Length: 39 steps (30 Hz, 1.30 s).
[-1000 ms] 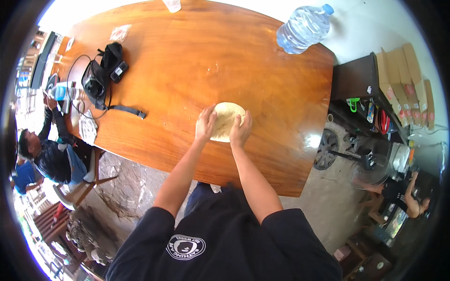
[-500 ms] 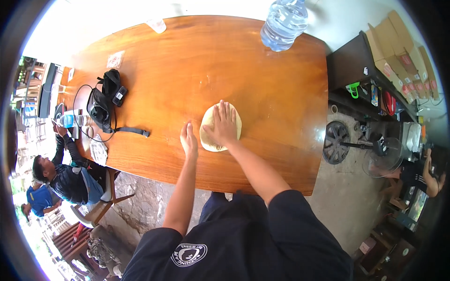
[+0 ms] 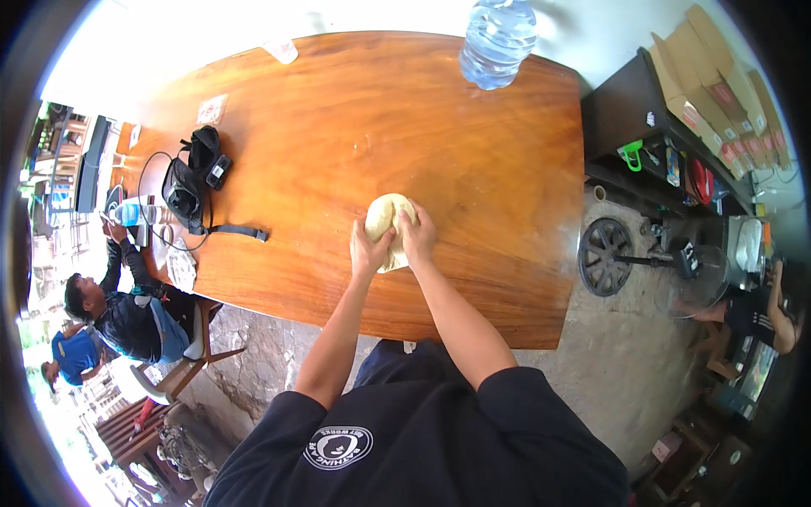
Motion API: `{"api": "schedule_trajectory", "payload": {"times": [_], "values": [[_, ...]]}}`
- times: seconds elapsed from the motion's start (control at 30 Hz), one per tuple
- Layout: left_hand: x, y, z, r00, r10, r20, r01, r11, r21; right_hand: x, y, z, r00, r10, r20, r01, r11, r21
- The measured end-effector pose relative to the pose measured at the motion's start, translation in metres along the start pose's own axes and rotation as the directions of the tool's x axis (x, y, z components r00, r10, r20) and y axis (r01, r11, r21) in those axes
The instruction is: Kneading a large piece of dough on a wooden table in a food prep area.
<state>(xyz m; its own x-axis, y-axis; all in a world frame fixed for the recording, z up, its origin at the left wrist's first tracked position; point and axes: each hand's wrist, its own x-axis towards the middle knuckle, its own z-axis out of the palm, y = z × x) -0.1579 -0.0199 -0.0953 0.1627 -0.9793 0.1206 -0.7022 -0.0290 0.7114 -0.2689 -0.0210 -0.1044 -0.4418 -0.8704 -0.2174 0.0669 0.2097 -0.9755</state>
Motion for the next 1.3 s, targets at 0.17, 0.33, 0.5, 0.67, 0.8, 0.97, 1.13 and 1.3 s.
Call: {"api": "schedule_trajectory", "payload": {"times": [0.17,0.33,0.5,0.67,0.8,0.97,1.13,1.3], "values": [[-0.046,0.093,-0.035,0.919,-0.271,0.285,0.327,0.93,-0.17,-0.055,-0.05,-0.061,0.963,0.249,-0.099,-0.17,0.854,0.492],[-0.086,0.128,-0.069,0.887,-0.323,0.329,0.444,0.792,-0.419,-0.078,-0.092,-0.099,0.992,-0.062,-0.112,0.065,0.998,0.021],[-0.106,0.053,-0.003,0.881,-0.302,0.365,0.315,0.949,0.025,-0.047,-0.011,-0.096,0.908,-0.361,0.213,0.392,0.551,-0.736],[-0.07,-0.02,-0.048,0.989,-0.026,0.148,0.035,0.997,-0.063,-0.045,-0.026,-0.088,0.851,-0.315,0.42,0.478,0.131,-0.869],[-0.046,-0.052,-0.058,0.919,-0.255,0.302,0.309,0.939,-0.149,-0.11,-0.009,-0.078,0.821,-0.287,0.494,0.557,0.212,-0.803],[-0.033,-0.023,-0.037,0.879,-0.222,0.421,0.331,0.921,-0.206,-0.09,-0.004,-0.077,0.799,-0.214,0.562,0.592,0.117,-0.798],[0.008,-0.017,-0.022,0.874,-0.234,0.426,0.331,0.928,-0.17,0.029,-0.096,-0.098,0.561,0.667,0.49,0.104,0.531,-0.841],[0.046,0.013,0.026,0.941,0.146,0.307,-0.027,0.933,-0.359,0.073,-0.067,-0.074,0.909,-0.413,-0.053,0.269,0.679,-0.683]]}}
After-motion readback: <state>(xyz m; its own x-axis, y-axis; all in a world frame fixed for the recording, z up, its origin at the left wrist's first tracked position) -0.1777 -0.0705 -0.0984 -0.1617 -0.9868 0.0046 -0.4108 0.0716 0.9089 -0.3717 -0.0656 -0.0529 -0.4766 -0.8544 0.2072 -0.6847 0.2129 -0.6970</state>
